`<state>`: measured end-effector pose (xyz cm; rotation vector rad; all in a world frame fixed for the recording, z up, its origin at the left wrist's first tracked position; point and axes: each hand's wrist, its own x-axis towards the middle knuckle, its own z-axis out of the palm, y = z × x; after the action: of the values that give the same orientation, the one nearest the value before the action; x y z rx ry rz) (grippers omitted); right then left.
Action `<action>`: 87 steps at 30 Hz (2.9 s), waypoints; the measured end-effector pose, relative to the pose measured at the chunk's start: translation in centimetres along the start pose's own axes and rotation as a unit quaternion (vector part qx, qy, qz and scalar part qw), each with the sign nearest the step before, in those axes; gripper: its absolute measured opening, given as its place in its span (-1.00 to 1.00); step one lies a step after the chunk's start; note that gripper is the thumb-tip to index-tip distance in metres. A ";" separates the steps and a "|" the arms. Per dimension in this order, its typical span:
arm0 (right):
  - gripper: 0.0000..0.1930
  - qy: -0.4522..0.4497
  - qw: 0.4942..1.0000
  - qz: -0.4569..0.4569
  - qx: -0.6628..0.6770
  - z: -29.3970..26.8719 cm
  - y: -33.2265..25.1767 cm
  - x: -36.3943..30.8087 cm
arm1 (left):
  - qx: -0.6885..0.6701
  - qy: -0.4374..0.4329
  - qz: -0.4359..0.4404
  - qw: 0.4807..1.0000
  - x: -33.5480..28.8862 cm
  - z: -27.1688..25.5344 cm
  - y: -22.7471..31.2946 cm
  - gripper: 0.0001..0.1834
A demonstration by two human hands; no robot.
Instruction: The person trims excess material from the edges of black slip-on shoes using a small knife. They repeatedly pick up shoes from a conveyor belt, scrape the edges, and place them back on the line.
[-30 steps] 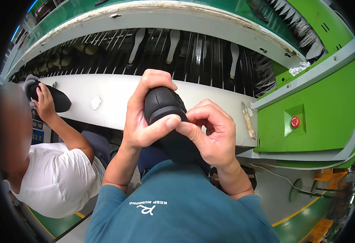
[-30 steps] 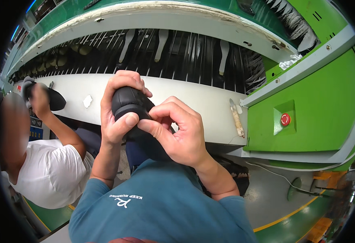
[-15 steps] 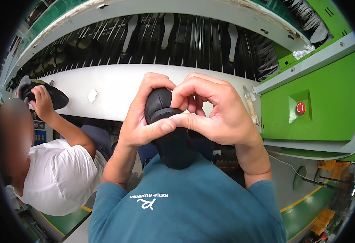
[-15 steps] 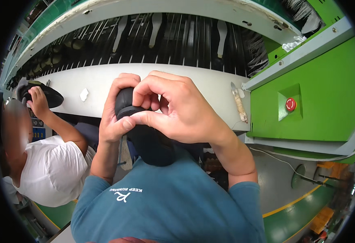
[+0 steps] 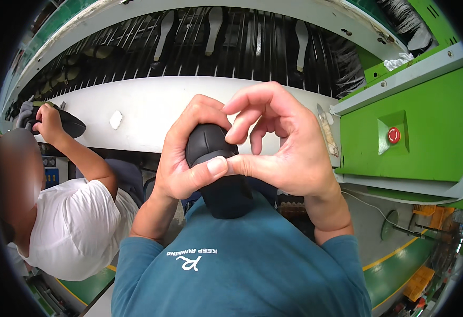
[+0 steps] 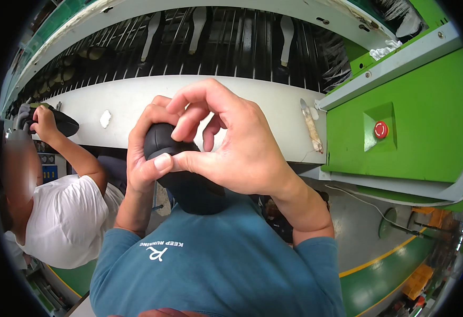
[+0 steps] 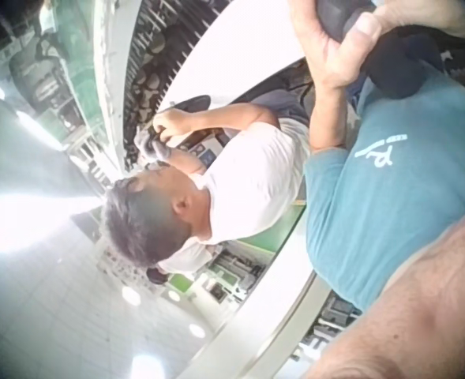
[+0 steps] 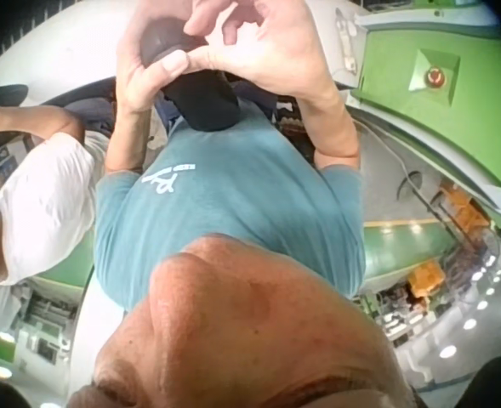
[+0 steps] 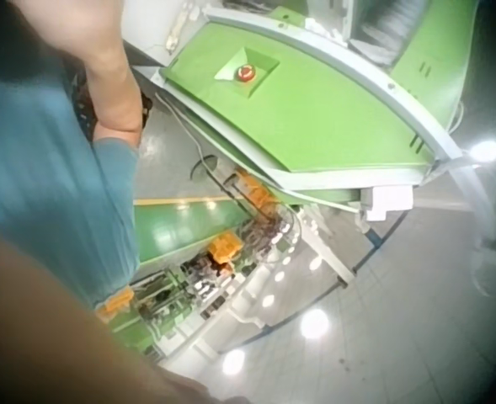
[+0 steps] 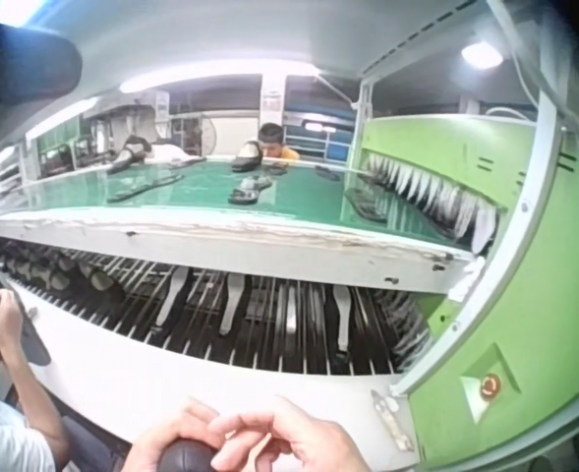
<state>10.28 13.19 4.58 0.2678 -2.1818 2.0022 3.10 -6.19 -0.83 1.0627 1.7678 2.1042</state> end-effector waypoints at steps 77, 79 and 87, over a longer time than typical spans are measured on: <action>-0.54 -0.016 0.953 0.090 -0.287 -0.8 14.8 0.8 | 0.167 0.340 -0.053 0.924 -8.6 -2.5 -12.5 -0.15; -0.56 -0.066 0.967 0.122 -0.213 -2.1 15.0 1.2 | 0.182 0.333 -0.046 0.924 -8.2 -2.7 -12.5 -0.15; -0.65 -0.052 0.968 0.231 0.087 -9.3 18.7 -1.7 | 0.185 0.324 -0.044 0.927 -7.8 -3.4 -12.8 -0.17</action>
<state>7.36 24.08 -13.14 -0.1346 -2.2955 2.4792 2.91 -9.85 -15.74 0.3254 2.5288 2.2773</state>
